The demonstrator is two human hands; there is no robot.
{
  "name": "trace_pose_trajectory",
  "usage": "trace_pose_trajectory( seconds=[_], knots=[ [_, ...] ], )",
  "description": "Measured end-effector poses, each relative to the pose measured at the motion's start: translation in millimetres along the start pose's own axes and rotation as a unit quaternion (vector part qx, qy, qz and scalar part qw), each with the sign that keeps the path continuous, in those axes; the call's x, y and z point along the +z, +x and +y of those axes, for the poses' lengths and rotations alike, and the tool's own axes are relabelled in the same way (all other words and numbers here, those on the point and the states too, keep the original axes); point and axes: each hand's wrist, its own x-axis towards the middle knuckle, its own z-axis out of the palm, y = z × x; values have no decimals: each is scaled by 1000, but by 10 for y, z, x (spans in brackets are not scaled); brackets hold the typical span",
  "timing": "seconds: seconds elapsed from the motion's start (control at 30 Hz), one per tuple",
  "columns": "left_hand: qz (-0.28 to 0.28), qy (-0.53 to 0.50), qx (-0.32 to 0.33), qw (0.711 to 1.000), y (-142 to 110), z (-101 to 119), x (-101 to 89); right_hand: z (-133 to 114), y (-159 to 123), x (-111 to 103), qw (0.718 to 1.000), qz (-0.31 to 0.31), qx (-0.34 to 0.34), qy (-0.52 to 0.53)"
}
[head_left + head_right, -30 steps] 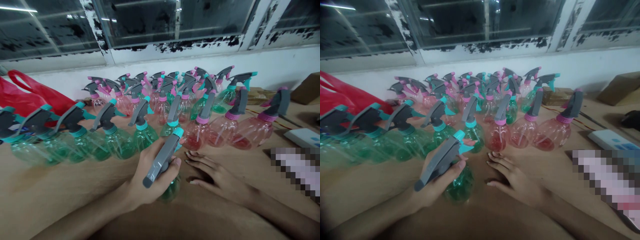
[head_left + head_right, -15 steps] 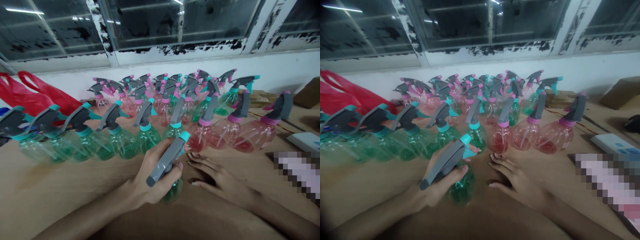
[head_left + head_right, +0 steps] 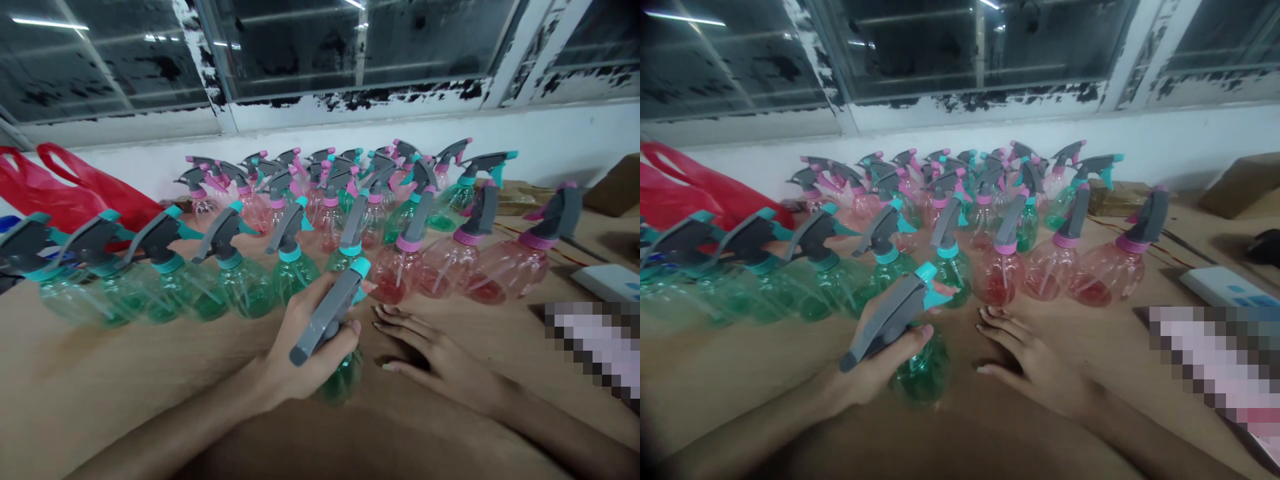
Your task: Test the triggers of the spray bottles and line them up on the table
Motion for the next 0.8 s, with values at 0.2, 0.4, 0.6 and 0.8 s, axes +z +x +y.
trace_pose_trajectory(
  seconds=[0.2, 0.4, 0.6, 0.8],
  knots=[
    [-4, -16, 7, 1000, -10, -25, 56, 7, 3, 0, 1000, -6, -12, -10],
    [-12, -16, -2, 1000, -39, -48, 75, -7, 8, -1, 1000, -2, -9, -11],
    [-21, -19, -17, 999, -31, -30, 63, -41, 17, -29, 1000, -19, 0, -16],
    [-9, -11, -14, 1000, -38, -39, 71, -30, 10, -23, 1000, -18, 2, -12]
  ],
)
